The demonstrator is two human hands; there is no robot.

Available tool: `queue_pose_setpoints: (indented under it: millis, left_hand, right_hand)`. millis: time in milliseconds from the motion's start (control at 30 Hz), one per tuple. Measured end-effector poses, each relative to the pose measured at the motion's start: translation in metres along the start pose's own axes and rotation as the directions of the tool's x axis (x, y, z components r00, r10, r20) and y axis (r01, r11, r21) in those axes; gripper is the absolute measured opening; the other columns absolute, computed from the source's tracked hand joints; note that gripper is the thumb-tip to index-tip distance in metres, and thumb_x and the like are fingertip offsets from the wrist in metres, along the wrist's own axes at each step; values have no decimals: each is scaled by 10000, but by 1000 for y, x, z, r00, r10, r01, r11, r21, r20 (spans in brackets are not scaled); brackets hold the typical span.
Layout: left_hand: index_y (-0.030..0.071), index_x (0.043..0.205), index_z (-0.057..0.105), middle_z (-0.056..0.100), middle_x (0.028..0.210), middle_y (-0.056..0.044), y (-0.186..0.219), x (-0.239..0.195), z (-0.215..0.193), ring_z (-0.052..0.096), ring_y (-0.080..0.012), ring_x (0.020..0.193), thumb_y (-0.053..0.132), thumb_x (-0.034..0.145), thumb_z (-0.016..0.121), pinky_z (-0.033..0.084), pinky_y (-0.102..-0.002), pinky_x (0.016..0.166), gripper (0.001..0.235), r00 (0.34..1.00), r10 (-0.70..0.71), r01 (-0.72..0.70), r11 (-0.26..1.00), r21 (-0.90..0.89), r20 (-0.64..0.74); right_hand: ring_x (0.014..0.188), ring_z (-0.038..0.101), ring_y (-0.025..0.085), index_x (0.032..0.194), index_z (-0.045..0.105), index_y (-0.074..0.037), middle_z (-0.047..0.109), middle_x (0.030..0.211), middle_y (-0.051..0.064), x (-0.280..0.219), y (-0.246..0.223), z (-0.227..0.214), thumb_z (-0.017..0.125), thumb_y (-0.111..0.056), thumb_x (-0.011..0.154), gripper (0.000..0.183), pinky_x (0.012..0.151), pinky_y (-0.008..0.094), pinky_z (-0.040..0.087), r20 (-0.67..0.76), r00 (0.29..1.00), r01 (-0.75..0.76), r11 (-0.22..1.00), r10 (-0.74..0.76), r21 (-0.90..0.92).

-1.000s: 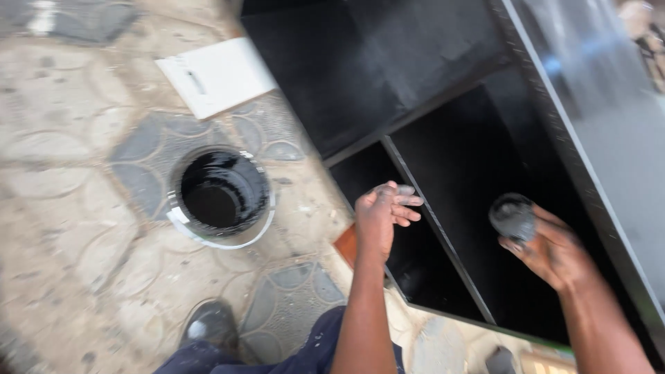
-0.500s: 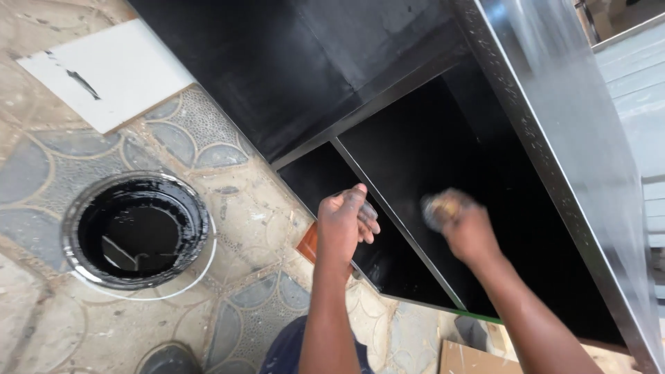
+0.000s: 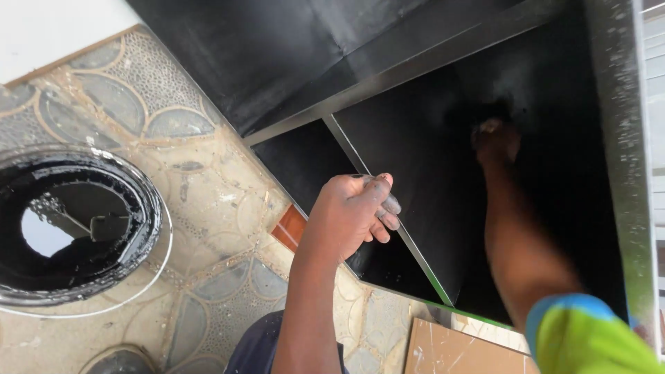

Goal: Painting the interior of a black wooden cabinet using a sponge applicator dipped in a bucket of paint.

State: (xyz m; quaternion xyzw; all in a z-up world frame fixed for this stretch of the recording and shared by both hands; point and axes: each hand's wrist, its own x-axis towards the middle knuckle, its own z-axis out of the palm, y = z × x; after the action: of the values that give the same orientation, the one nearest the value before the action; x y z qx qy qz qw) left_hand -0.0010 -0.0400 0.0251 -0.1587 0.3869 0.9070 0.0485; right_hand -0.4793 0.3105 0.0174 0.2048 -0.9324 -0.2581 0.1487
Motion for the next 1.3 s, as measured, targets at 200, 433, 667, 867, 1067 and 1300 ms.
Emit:
queue_pose_setpoints:
  millis: [200, 433, 667, 867, 1067, 1300]
  left_hand:
    - [111, 881, 787, 769, 674, -39, -16, 11, -4, 737, -158, 534, 407, 951, 507, 566, -257, 618, 414, 986, -24, 40, 995, 95, -166]
    - [54, 643, 566, 549, 566, -47, -11, 30, 10, 538, -155, 538, 279, 963, 520, 464, -306, 579, 394, 608, -180, -346, 816, -463, -773]
    - [165, 1063, 692, 721, 941, -17, -60, 43, 5, 699, -128, 865, 467, 1071, 385, 561, -303, 842, 431, 647, -230, -161, 891, -425, -727]
    - [36, 1499, 516, 562, 1523, -210, -44, 20, -21, 556, -300, 1412, 507, 1059, 296, 378, -458, 1218, 682, 887, -372, 57, 675, -736, -273]
    - [36, 1470, 560, 565, 1512, -213, -106, 70, -5, 532, -337, 1419, 625, 1042, 301, 312, -489, 1244, 773, 927, -344, 25, 448, -893, -147]
    - [6, 1503, 508, 508, 1557, -255, -110, 54, 9, 466, -370, 1469, 648, 1040, 240, 263, -501, 1264, 836, 949, -313, 169, 621, -765, -45]
  right_hand:
    - [1082, 696, 340, 1064, 750, -127, 747, 1058, 131, -99, -56, -78, 480, -115, 1003, 278, 1001, 443, 505, 96, 994, -72, 964, 49, 257]
    - [768, 551, 302, 776, 634, -56, 649, 892, 107, -298, -161, -227, 626, 4, 950, 185, 688, 402, 464, -255, 856, 517, 745, -449, 422]
    - [840, 644, 348, 898, 734, -74, 676, 857, 140, -41, -66, -60, 681, -93, 955, 80, 738, 455, 515, -311, 939, 270, 870, -144, 413]
    - [988, 657, 544, 1003, 712, 93, 700, 944, 328, -187, -178, -204, 591, -2, 911, 180, 870, 599, 499, -168, 983, 155, 809, -70, 567]
    - [809, 623, 300, 727, 675, -99, 690, 863, 55, -287, -199, -238, 704, -72, 884, 162, 682, 374, 525, -361, 853, 486, 824, -376, 290]
    - [902, 637, 358, 954, 682, -72, 670, 922, 130, -18, -97, -69, 659, -163, 985, 99, 782, 465, 508, -318, 915, 296, 948, -248, 112]
